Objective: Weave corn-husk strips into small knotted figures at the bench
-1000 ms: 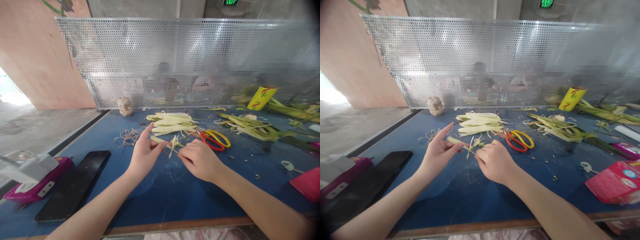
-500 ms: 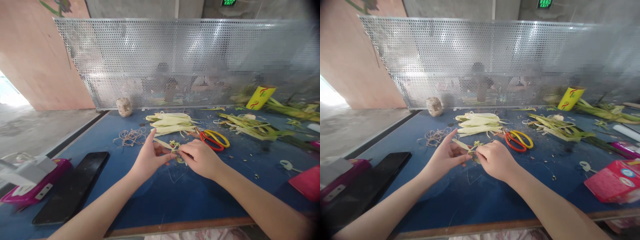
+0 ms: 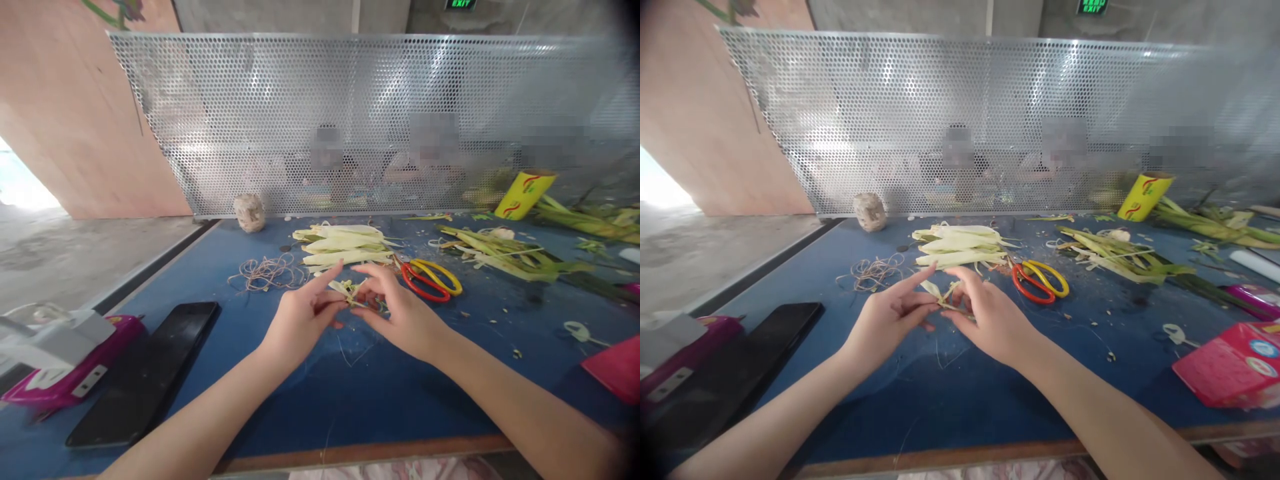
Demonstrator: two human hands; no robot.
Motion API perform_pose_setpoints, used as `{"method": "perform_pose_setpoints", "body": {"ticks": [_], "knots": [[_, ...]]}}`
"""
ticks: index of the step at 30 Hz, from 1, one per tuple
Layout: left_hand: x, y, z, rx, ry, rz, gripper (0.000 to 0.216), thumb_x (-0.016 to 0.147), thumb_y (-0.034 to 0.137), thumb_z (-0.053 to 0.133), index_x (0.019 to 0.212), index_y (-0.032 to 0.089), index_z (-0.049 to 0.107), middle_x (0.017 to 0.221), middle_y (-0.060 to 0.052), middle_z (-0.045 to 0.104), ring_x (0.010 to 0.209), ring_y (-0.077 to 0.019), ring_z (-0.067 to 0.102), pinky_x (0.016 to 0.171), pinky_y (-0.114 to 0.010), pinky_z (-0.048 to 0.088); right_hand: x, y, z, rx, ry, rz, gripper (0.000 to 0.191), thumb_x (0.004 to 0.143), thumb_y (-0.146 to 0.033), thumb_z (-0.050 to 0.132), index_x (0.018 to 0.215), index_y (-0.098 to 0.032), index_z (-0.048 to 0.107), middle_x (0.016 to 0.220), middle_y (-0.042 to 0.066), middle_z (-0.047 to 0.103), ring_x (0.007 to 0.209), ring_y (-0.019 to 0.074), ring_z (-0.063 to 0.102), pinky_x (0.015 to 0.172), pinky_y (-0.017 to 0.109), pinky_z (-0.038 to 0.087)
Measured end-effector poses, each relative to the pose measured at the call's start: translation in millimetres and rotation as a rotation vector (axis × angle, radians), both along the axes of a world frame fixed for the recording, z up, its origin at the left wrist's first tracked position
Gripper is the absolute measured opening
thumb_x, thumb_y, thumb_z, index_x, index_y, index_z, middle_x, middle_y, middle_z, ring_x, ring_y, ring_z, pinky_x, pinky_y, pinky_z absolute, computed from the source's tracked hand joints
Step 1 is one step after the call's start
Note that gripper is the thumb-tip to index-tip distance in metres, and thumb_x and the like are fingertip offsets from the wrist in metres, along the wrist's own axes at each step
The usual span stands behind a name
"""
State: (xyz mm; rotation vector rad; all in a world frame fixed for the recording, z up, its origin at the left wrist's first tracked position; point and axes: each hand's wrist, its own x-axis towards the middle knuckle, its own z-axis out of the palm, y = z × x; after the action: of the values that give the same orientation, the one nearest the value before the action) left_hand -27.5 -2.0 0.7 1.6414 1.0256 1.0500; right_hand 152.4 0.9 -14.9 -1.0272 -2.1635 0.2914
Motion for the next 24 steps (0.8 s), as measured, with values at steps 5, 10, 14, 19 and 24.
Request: {"method": "perform_pose_setpoints", "body": {"ticks": [5,10,14,19,24], "knots": [[-3.0,-1.2,-0.4,0.236,0.282,0.033,0.056,0.08,0.016,0.05,0.133,0.026,0.037,0.08,0.003,0.071,0.052,-0.0098,0.062,0.061,-0.022,0.052,2.0,0.4,6.4,0.177,-0.13,0.06,0.021,0.085,-0.021,0.05,0.106,-0.019,0.052,0.096,0.006,0.064,0.091,0.0193,0.059,0.08,0.035,0.048],[-2.1,-2.6,1.6,0.266,0.314,0.044,0.055,0.08,0.017,0.049,0.133,0.027,0.038,0.081,0.004,0.072,0.053,-0.0115,0.065,0.059,-0.021,0.053,3.4,2.2,5.7,0.226,-0.124,0.033,0.016,0.088,-0.018,0.045,0.098,-0.018,0.057,0.085,0.007,0.066,0.083,0.0192,0.062,0.075,0.034,0.05],[-0.5,-3.1,2.0,0.213,0.234,0.036,0.062,0.079,0.014,0.049,0.137,0.026,0.029,0.083,0.003,0.072,0.057,-0.0118,0.067,0.06,-0.021,0.056,5.2,3.6,2.7,0.221,-0.073,0.01,0.019,0.089,-0.014,0.041,0.098,-0.018,0.058,0.087,0.008,0.066,0.083,0.0178,0.063,0.073,0.031,0.051],[0.8,-3.3,2.4,0.149,0.137,-0.001,0.072,0.078,0.011,0.049,0.14,0.029,0.017,0.083,0.003,0.072,0.079,-0.0148,0.067,0.06,-0.021,0.058,6.7,3.1,3.6,0.249,-0.084,-0.003,0.021,0.089,-0.014,0.04,0.098,-0.015,0.059,0.084,0.01,0.065,0.079,0.0177,0.064,0.071,0.031,0.052],[0.1,-3.1,-0.1,0.144,0.081,-0.016,0.071,0.079,0.011,0.049,0.14,0.029,0.018,0.083,0.002,0.071,0.082,-0.0161,0.067,0.061,-0.023,0.059,6.6,3.5,4.0,0.278,-0.062,-0.018,0.021,0.089,-0.014,0.041,0.097,-0.015,0.06,0.085,0.01,0.066,0.08,0.0178,0.064,0.072,0.03,0.052]]}}
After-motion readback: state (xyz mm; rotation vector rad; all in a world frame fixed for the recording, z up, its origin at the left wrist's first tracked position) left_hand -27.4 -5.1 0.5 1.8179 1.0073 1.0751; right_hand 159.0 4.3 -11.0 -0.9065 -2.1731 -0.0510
